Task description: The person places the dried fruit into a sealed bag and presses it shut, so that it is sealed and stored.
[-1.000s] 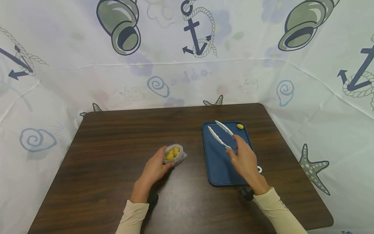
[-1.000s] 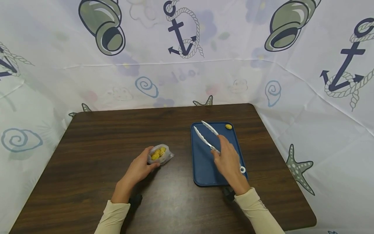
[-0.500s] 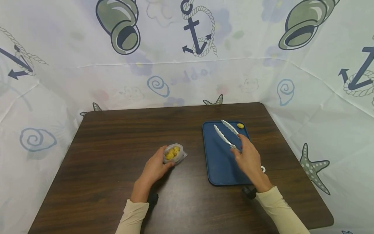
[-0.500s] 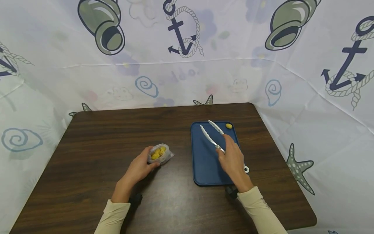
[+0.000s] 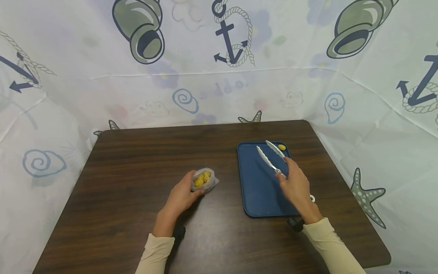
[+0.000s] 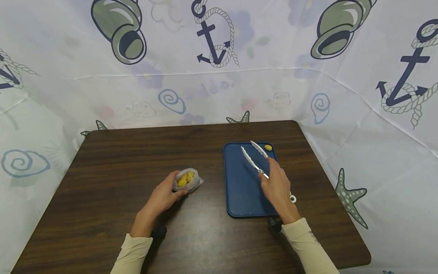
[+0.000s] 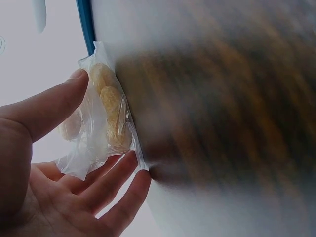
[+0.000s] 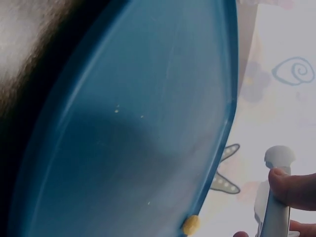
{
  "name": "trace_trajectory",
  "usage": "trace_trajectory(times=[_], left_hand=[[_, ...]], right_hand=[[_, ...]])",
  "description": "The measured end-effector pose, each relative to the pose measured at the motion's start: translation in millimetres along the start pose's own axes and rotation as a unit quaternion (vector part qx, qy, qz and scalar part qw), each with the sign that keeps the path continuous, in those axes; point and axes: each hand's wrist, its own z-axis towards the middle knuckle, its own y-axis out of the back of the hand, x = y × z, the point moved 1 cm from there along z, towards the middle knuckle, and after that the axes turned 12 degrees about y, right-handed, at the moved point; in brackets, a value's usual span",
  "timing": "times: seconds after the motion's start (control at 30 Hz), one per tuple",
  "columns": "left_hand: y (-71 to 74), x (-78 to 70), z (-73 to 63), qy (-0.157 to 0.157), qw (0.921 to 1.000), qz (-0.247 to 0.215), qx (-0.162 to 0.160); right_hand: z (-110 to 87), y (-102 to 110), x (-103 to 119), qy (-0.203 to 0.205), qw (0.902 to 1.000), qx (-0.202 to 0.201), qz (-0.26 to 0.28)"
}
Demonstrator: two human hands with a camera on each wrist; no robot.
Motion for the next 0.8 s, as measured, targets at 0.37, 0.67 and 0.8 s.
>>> trace_trajectory(times=[0.37,0.67,0.8], left_hand=[[1.7,-0.8,-0.2,-0.005,1.0,-0.002,0.0],[1.1,-0.6,-1.7,-0.003,1.0,-0.003,0.001],[0.2,0.2,-1.1,0.0,1.0,-0.004,0.001]], right_hand=[[5.1,-1,-10,-0.034,0.9994,0.0,0.005],[8.5,2,-19,-0.04,0.9992,-0.001,-0.008],[11.0,2,-22,-0.041,0.9991,-0.002,-0.012]])
